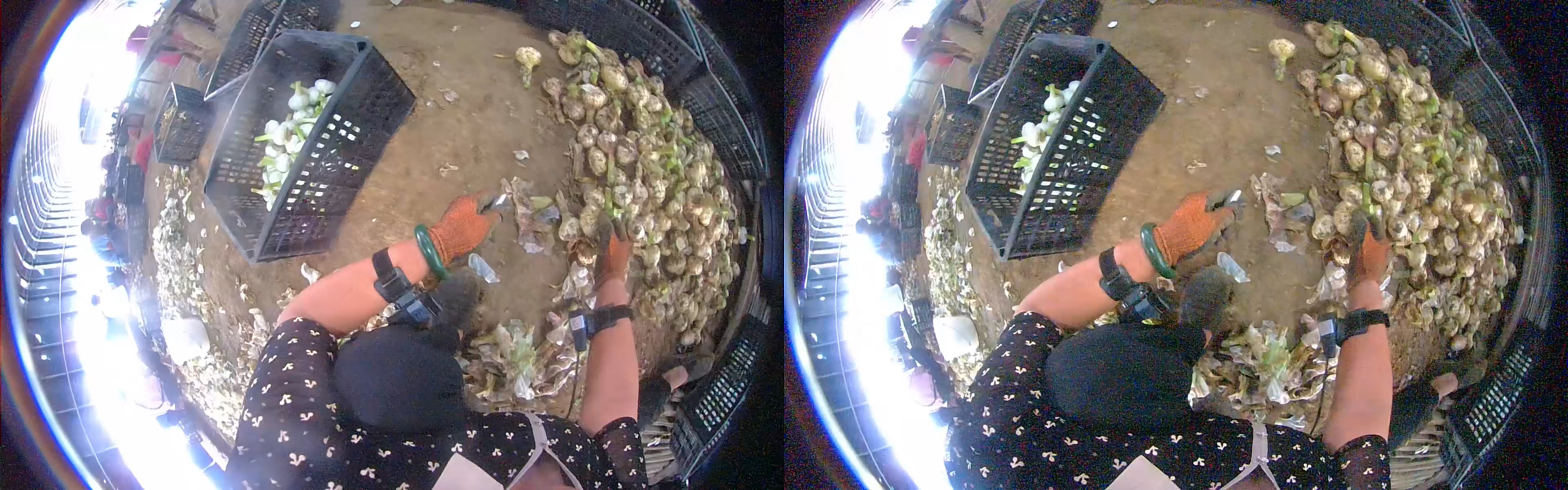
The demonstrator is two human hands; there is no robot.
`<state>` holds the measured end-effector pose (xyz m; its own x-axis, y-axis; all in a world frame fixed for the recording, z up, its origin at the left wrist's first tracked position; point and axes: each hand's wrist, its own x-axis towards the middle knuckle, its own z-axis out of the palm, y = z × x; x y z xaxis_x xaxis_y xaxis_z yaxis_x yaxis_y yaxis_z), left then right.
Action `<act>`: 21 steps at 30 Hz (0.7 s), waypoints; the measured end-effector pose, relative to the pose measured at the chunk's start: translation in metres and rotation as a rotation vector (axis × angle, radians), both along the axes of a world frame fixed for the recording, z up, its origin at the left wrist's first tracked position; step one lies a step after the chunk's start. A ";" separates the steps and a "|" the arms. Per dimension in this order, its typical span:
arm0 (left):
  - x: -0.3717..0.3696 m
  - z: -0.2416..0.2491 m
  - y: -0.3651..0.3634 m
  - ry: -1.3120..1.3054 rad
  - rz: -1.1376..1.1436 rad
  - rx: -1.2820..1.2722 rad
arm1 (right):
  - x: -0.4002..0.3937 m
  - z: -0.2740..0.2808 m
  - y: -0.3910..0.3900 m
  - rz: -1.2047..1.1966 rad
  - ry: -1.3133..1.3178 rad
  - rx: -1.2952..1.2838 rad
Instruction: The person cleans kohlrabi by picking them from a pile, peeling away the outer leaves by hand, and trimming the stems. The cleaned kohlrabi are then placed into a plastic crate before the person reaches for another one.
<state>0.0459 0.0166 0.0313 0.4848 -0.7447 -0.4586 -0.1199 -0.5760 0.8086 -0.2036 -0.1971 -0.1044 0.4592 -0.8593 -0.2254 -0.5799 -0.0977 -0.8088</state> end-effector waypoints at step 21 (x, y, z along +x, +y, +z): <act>-0.087 0.023 -0.073 0.124 -0.675 -0.278 | -0.026 0.169 0.090 0.184 0.056 -0.451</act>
<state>-0.0412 -0.0564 0.0541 -0.1625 -0.9591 -0.2316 -0.2743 -0.1816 0.9443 -0.2292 -0.1074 0.0642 0.6104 -0.7826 0.1220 -0.5611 -0.5360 -0.6307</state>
